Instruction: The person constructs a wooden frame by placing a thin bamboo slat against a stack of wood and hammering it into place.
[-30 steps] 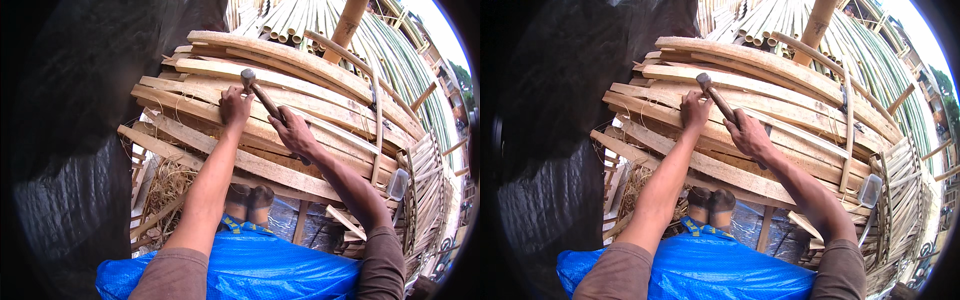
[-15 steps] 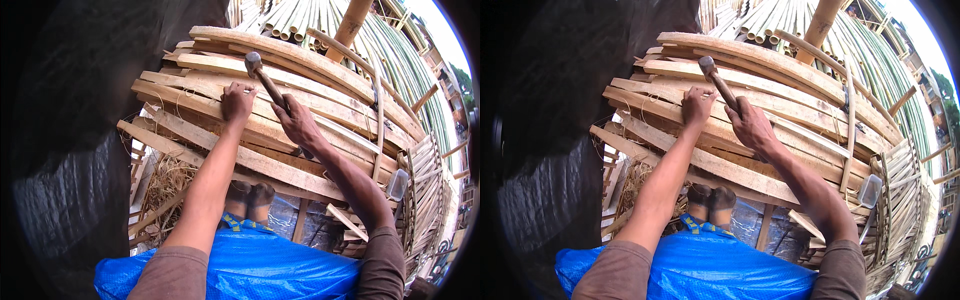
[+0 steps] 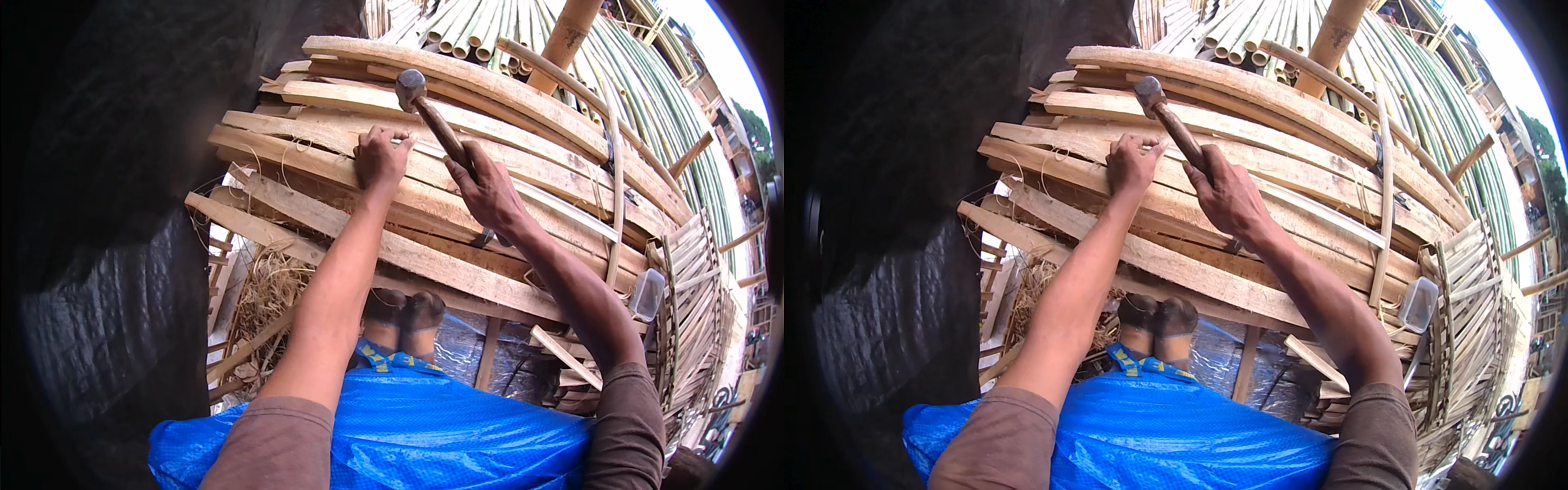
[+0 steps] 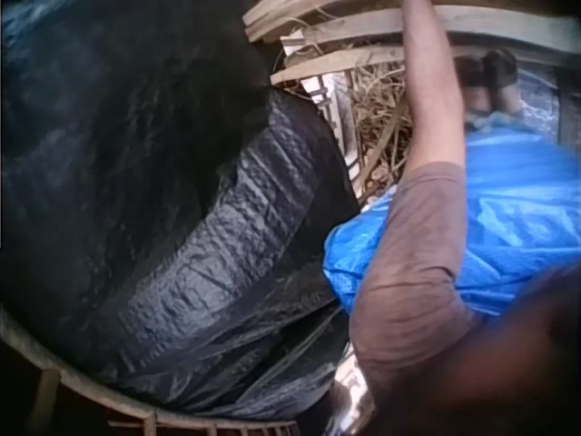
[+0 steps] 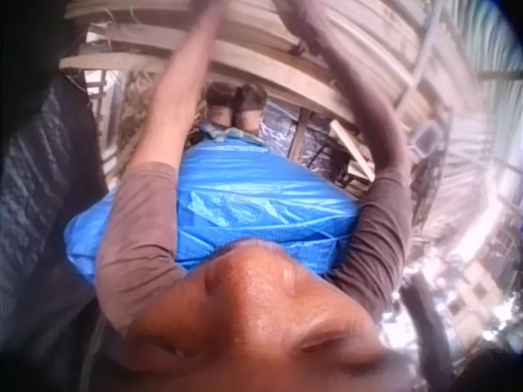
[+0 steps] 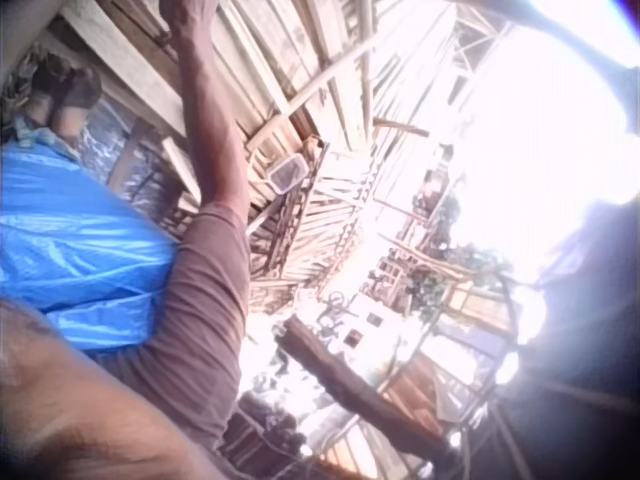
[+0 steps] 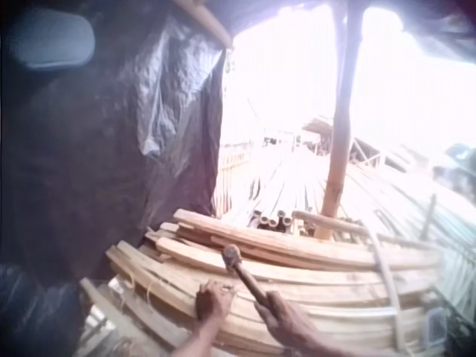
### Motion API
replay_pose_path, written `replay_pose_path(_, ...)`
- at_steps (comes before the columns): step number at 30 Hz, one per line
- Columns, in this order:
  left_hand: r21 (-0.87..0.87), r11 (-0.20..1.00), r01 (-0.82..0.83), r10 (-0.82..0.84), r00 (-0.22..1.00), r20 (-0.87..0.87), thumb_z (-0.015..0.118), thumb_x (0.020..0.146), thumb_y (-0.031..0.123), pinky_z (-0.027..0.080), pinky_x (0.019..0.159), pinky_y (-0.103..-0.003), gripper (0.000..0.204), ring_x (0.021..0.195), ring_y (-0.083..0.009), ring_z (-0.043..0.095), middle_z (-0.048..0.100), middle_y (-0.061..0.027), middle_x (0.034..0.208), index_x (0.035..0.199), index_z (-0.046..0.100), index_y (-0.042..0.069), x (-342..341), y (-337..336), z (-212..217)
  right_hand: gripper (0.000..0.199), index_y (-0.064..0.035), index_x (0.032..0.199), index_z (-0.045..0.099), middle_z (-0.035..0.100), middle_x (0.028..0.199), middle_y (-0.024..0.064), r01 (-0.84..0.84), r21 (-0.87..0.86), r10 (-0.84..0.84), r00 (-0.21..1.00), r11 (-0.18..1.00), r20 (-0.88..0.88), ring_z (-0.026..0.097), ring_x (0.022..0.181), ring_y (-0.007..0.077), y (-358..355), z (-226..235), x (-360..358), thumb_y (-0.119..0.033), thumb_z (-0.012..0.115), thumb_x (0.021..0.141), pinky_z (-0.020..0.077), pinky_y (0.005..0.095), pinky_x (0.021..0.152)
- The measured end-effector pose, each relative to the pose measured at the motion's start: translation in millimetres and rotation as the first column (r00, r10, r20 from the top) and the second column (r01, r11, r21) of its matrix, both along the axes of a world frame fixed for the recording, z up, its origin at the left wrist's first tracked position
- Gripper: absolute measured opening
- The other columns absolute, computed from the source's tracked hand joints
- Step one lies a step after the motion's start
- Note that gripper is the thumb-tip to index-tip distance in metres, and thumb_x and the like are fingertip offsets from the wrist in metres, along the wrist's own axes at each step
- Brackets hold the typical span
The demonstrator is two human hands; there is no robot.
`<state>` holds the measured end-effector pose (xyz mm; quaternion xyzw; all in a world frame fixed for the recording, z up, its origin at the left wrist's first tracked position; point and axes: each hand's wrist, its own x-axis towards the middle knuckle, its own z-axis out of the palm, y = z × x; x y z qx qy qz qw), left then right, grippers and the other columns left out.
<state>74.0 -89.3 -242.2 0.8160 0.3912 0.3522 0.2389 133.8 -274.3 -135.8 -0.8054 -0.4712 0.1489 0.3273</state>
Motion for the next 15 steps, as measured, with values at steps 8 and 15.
replay_pose_path(8,-0.003,1.0,-0.004,0.004,1.0,-0.031,0.079,0.077,0.038,0.049,0.088,-0.042,0.021,0.105,-0.0272,0.06,0.067,-0.0034,0.104,0.086,0.075,0.019,-1,-1,0,0.035,-0.0009,0.106,0.05,0.061,0.07,0.0226,0.022,-0.017,-0.022,0.999,1.0,-0.026,0.057,0.056,0.0349,6,-13,2,-0.035,0.049,0.102,0.0413,0.0483,0.055)
replay_pose_path(15,-0.022,1.0,-0.009,0.008,0.999,-0.036,0.078,0.078,0.039,0.049,0.089,-0.042,0.021,0.105,-0.0286,0.06,0.067,-0.0045,0.104,0.086,0.075,0.019,2,1,1,0.034,-0.0023,0.108,0.049,0.061,0.071,0.0242,-0.007,-0.02,0.008,0.996,1.0,0.083,0.059,0.059,0.0388,4,-25,-1,-0.035,0.048,0.102,0.0429,0.05,0.057)
